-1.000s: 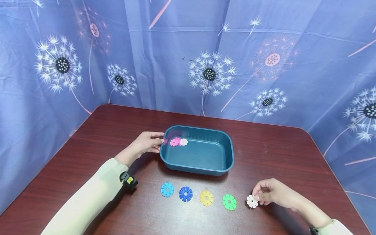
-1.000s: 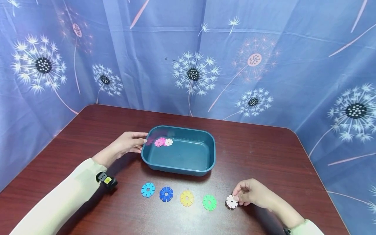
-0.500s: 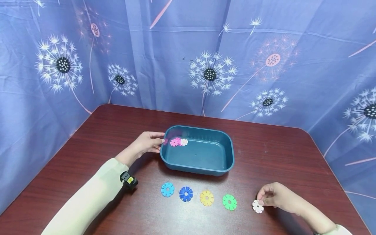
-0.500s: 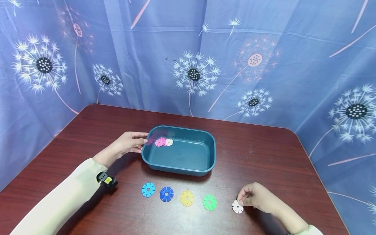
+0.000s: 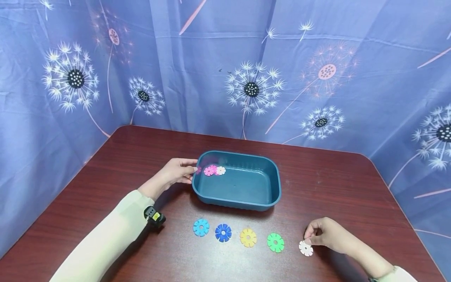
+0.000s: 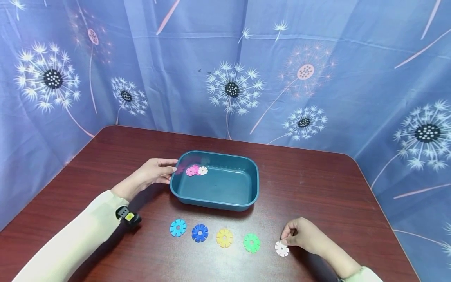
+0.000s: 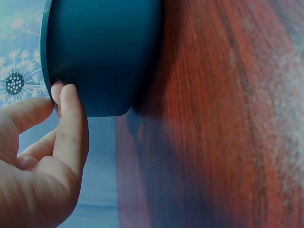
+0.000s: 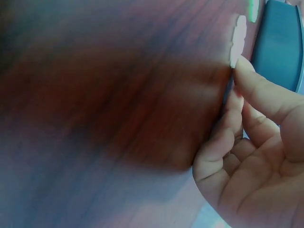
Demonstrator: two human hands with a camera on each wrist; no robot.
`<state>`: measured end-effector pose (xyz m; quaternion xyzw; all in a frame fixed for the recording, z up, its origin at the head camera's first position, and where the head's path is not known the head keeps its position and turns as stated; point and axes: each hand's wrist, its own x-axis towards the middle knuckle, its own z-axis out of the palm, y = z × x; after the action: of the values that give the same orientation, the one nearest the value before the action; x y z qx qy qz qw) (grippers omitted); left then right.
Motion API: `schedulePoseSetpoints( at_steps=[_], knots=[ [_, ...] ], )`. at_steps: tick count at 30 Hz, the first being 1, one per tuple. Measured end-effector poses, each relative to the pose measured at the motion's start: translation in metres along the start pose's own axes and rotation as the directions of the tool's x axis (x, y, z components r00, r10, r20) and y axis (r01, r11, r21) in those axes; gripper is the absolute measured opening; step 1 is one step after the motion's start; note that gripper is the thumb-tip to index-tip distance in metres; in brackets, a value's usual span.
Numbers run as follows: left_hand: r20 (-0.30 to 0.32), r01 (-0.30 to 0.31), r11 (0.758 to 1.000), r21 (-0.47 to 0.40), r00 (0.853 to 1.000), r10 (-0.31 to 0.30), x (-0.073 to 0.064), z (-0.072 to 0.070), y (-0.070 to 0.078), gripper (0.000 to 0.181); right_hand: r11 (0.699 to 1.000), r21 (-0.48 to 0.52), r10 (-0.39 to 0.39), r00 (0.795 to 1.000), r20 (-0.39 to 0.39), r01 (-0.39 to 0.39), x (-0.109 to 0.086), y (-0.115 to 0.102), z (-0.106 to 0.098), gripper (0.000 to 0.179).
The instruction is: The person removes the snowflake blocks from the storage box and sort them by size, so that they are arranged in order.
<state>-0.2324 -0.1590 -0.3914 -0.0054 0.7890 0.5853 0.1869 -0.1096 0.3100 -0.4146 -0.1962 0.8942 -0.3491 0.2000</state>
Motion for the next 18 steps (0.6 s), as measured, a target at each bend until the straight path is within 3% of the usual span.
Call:
schedulePoseSetpoints(
  at_steps=[6, 10, 14, 18],
  knots=[
    [-0.006, -0.008, 1.0, -0.005, 1.0, 0.008, 0.001, 0.0, -0.002, 0.05, 1.0, 0.017, 0.012, 1.0, 0.014, -0.012, 0.001, -0.001, -0.001, 0.004],
    [0.0, -0.008, 1.0, -0.001, 1.0, 0.008, 0.0, 0.0, -0.002, 0.05, 0.996, 0.081, -0.037, 0.995, 0.089, 0.029, 0.004, -0.009, -0.013, 0.007],
    [-0.007, -0.004, 1.0, 0.001, 1.0, 0.004, -0.001, 0.0, -0.002, 0.05, 0.993, 0.103, -0.067, 0.988, 0.137, 0.054, 0.016, -0.041, -0.042, 0.016],
    [0.002, -0.013, 1.0, -0.012, 1.0, 0.013, 0.0, 0.0, -0.003, 0.05, 0.996, 0.036, -0.082, 0.992, 0.097, 0.079, 0.043, -0.088, -0.07, 0.018]
  ],
)
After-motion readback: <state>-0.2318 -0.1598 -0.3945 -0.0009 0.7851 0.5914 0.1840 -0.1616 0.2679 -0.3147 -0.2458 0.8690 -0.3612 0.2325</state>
